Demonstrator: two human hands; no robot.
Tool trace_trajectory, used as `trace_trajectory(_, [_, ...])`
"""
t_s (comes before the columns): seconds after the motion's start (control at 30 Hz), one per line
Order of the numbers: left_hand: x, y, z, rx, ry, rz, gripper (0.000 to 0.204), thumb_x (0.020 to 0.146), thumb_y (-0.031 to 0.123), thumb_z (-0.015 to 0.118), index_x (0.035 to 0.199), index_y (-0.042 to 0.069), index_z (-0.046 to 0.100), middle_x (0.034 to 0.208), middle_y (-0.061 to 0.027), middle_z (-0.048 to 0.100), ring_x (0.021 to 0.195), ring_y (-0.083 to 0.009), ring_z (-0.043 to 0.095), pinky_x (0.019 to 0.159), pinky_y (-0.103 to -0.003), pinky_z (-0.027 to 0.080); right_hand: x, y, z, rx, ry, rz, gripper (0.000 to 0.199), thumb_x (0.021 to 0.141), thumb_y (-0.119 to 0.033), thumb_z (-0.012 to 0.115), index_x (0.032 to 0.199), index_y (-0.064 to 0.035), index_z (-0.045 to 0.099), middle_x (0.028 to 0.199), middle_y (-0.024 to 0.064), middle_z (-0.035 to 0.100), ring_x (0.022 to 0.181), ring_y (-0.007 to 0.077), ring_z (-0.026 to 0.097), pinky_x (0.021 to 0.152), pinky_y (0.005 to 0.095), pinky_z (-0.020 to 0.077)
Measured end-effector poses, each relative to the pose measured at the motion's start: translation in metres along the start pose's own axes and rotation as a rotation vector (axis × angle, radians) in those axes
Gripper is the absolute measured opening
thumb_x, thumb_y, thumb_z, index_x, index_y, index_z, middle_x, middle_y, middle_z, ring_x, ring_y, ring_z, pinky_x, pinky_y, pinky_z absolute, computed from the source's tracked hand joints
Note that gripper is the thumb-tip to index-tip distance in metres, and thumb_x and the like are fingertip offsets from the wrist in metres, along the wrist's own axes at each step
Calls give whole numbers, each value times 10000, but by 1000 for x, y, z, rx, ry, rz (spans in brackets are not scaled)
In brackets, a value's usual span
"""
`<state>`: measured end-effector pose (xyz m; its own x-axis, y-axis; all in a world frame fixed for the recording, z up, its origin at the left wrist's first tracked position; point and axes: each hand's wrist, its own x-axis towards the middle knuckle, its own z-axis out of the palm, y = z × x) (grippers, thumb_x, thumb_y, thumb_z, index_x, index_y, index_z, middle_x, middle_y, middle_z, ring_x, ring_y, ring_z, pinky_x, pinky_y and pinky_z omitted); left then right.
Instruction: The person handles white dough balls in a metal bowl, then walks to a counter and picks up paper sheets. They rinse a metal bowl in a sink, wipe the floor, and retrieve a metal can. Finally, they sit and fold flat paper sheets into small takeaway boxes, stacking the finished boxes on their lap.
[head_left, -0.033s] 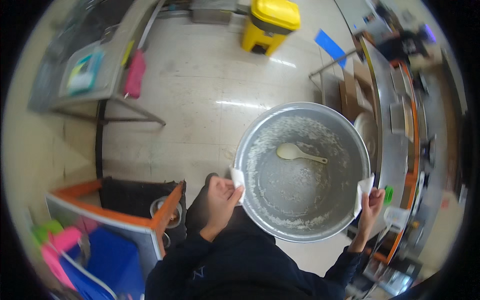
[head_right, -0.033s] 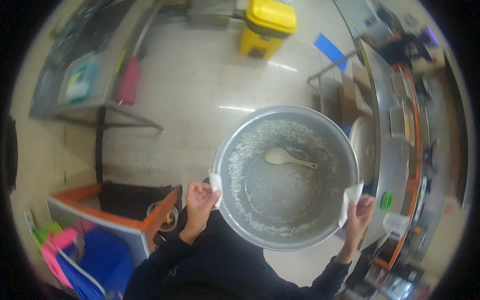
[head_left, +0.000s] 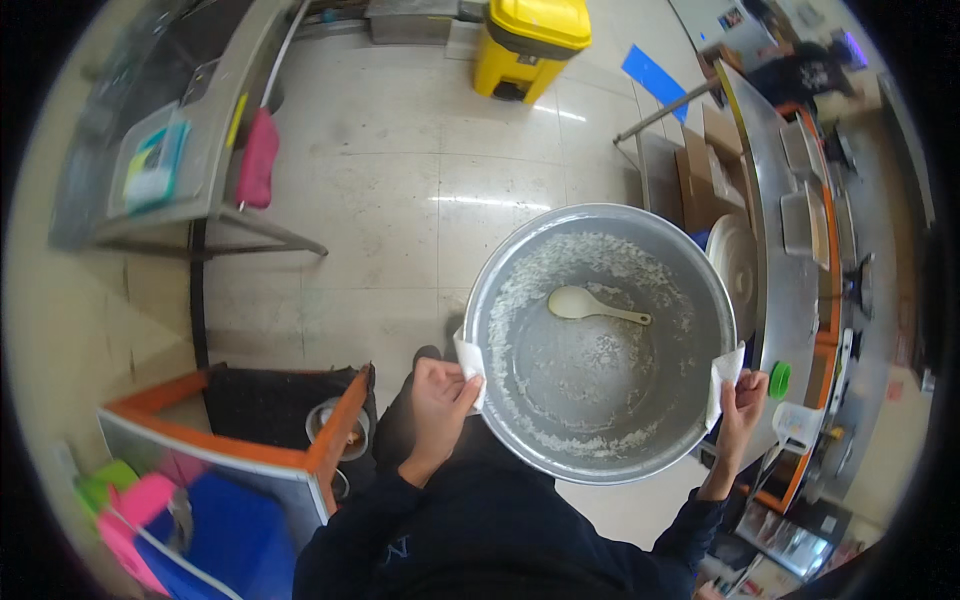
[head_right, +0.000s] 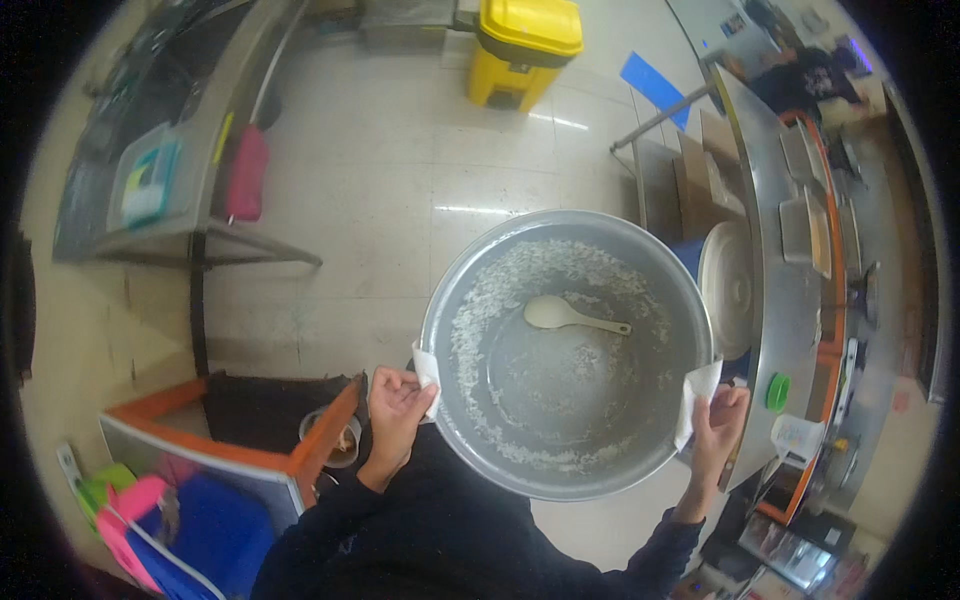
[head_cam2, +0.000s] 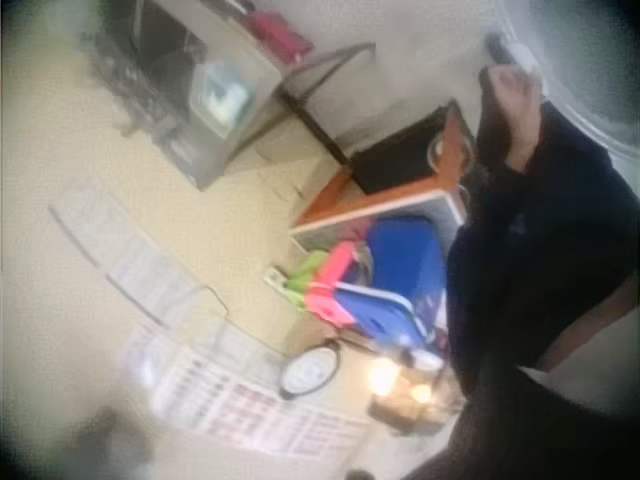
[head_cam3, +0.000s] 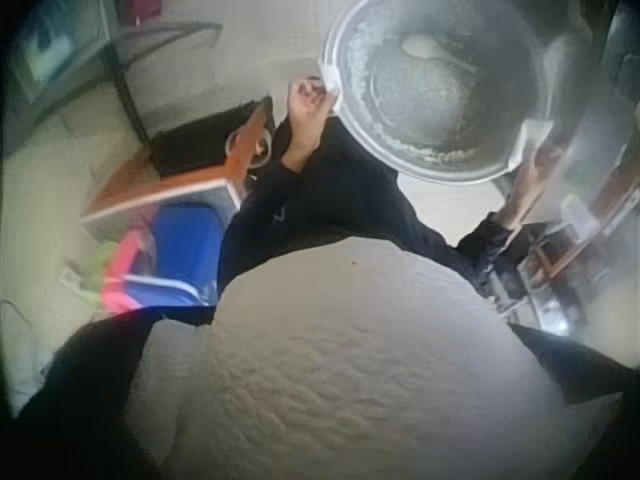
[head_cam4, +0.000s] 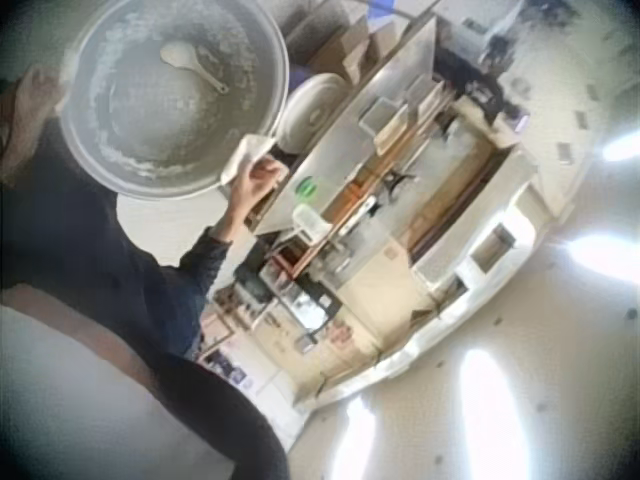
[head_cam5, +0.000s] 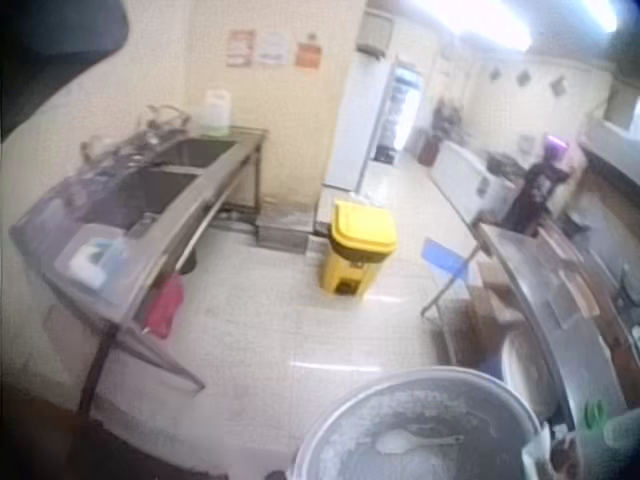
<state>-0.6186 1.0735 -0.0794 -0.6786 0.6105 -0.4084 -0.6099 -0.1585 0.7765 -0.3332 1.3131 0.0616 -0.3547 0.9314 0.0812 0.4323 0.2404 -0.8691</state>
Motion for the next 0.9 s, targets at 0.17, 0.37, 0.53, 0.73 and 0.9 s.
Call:
trace_trajectory(0.17, [90,25,-4,116,46,-118,362,796,-71,633,864,108,326,903,-65,529,868,-136,589,718,-245,508,80,14,75,143,-78,131,312,804,110,547,919,-103,350,883,-10,386,824,62,401,726,182,341])
trace_trajectory(0.37, [132,98,19,-19,212,77,348,802,-59,632,851,107,330,881,-65,534,875,-139,585,726,-258,503,196,-19,132,169,-214,7,262,824,63,537,931,-94,356,832,-20,329,794,72,379,763,203,335])
trace_trajectory(0.53, [215,192,23,-48,309,298,357,804,-72,620,852,100,311,896,-67,546,855,-137,604,716,-254,508,338,-89,243,202,-248,-225,238,835,35,563,884,-97,372,830,-21,347,770,78,367,738,192,334])
trace_trajectory(0.73, [285,339,-29,-172,443,674,357,802,-29,651,835,113,325,859,-54,573,768,-97,585,619,-215,474,426,-253,395,333,-350,-457,191,859,-38,584,905,-81,403,856,-20,404,797,63,422,703,201,360])
trace_trajectory(0.9, [353,452,-86,-120,599,795,358,776,-42,662,838,116,347,862,-55,578,780,-113,582,658,-239,466,498,-358,562,333,-401,-548,225,836,-111,637,946,-63,447,887,5,517,818,89,494,699,212,403])
